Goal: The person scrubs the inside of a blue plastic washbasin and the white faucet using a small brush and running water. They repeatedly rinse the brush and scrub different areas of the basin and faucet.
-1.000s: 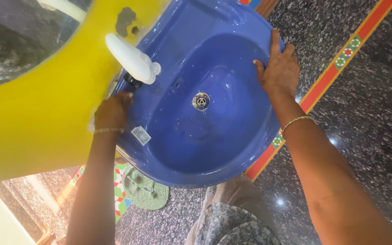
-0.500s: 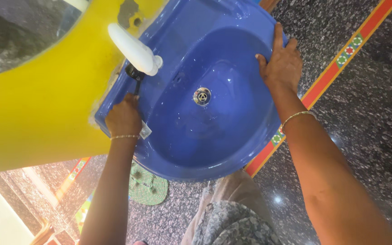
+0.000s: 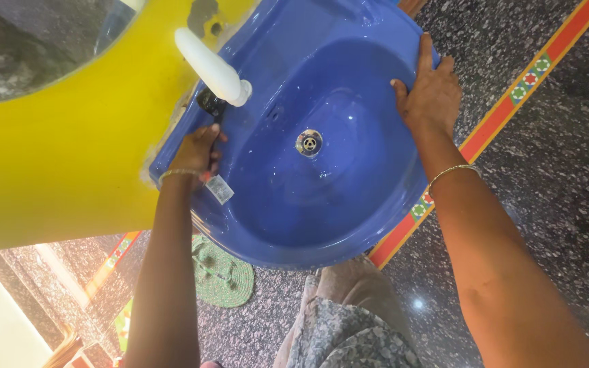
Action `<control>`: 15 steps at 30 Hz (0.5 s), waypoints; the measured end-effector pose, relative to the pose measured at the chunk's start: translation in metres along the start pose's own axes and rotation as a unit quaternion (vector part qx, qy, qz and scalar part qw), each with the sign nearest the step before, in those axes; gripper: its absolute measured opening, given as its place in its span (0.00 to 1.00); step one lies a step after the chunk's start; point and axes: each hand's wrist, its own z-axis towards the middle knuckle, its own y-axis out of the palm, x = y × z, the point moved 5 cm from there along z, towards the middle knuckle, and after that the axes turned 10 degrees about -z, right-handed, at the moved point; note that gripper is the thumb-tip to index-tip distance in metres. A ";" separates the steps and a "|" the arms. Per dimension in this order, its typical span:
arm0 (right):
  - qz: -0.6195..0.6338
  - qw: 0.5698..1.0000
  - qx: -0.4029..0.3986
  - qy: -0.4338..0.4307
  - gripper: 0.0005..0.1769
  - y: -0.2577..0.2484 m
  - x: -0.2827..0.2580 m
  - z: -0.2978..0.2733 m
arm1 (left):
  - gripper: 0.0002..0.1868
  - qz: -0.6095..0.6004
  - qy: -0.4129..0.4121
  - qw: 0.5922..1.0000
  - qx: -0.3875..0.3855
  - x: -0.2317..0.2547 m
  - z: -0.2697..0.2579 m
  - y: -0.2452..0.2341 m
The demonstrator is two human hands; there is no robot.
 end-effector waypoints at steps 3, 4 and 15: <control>-0.006 1.000 -0.014 0.005 0.53 0.001 -0.001 0.000 | 0.19 -0.030 -0.022 0.999 -0.021 -0.003 0.002 0.008; -0.005 1.000 -0.018 0.004 0.53 0.000 -0.001 -0.001 | 0.19 -0.041 -0.036 0.998 -0.015 -0.012 -0.009 0.006; -0.034 0.999 0.003 -0.004 0.54 0.000 -0.001 0.000 | 0.20 0.037 0.024 0.998 0.050 -0.007 -0.013 0.025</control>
